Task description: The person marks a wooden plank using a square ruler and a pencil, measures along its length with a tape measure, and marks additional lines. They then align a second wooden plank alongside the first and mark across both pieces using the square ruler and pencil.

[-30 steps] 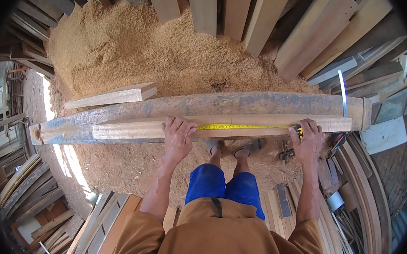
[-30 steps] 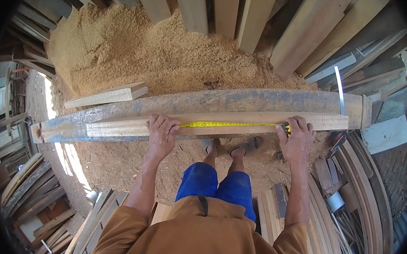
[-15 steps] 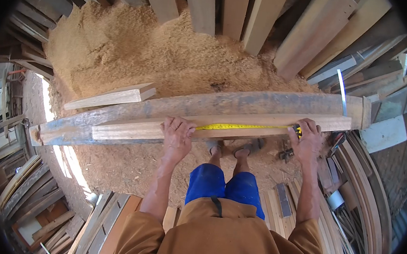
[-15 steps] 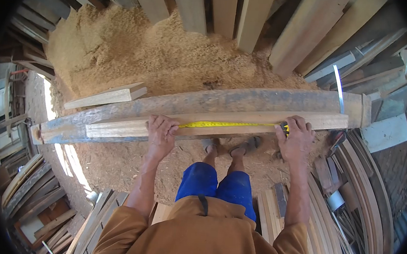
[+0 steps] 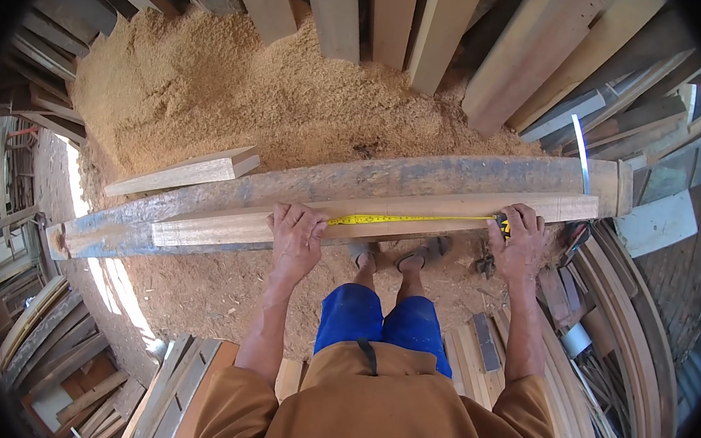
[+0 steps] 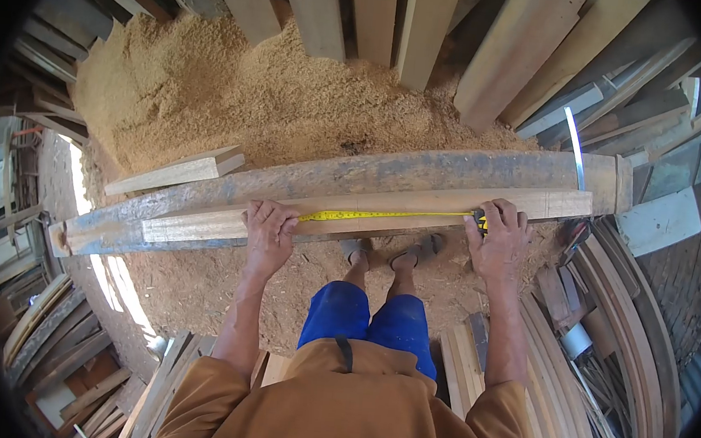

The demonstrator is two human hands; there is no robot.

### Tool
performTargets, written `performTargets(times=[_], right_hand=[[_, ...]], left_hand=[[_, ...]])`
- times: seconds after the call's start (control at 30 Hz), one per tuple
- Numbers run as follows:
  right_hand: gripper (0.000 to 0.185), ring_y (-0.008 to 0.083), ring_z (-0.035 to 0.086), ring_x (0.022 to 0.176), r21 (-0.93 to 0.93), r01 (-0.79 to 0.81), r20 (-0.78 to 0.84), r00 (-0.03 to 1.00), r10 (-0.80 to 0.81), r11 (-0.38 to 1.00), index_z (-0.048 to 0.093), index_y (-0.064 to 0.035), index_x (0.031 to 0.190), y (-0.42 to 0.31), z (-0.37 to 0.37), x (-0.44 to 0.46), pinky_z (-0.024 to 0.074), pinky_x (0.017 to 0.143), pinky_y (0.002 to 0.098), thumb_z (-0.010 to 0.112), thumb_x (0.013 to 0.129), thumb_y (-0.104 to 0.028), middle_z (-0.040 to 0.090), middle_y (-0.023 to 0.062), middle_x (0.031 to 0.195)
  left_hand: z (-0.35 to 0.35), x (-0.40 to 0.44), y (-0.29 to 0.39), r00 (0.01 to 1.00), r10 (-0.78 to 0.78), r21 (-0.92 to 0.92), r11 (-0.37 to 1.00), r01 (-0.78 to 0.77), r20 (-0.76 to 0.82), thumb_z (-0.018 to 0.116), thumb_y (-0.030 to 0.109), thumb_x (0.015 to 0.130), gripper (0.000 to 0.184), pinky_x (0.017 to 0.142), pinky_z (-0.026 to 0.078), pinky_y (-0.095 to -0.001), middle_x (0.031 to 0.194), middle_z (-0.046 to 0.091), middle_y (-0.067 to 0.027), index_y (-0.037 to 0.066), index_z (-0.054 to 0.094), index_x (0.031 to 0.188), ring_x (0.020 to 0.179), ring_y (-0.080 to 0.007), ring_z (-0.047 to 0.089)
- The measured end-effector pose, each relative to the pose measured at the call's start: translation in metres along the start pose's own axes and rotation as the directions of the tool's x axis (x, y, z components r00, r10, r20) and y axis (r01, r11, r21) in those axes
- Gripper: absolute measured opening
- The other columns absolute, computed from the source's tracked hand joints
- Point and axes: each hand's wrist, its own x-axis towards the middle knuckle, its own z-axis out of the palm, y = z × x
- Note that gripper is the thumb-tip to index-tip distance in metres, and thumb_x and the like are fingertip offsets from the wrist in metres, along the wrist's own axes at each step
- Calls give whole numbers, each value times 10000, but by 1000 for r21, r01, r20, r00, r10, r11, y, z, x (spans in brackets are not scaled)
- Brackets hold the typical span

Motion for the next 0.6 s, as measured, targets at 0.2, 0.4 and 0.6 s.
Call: performTargets(times=[0.2,0.4,0.6], right_hand=[[394,377,613,1090,19,-3,-6,1000,3,1000,747,-82,1157,1,-1,2,463,927,534,769,921,-397,675,108,1246],[382,395,641,1103,23,-76,9,997,76,997,760,-60,1146,23,-11,7,494,960,526,800,897,-346,708,116,1258],[390,401,641,1136,-59,-107,18,994,108,992,766,-61,1180,43,-13,4,496,991,524,803,901,-332,709,104,1310]], left_hand=[[0,2,3,1000,0,7,1000,0,-11,771,95,884,109,900,402,-491,975,665,-43,147,754,979,1036,-317,562],[16,10,20,1000,24,-18,1000,-25,-7,786,122,879,112,902,405,-500,978,682,-24,160,783,985,1030,-310,569],[34,16,39,1000,13,-9,1000,-13,-14,801,135,868,115,897,399,-496,963,676,-7,173,791,976,1023,-297,562]])
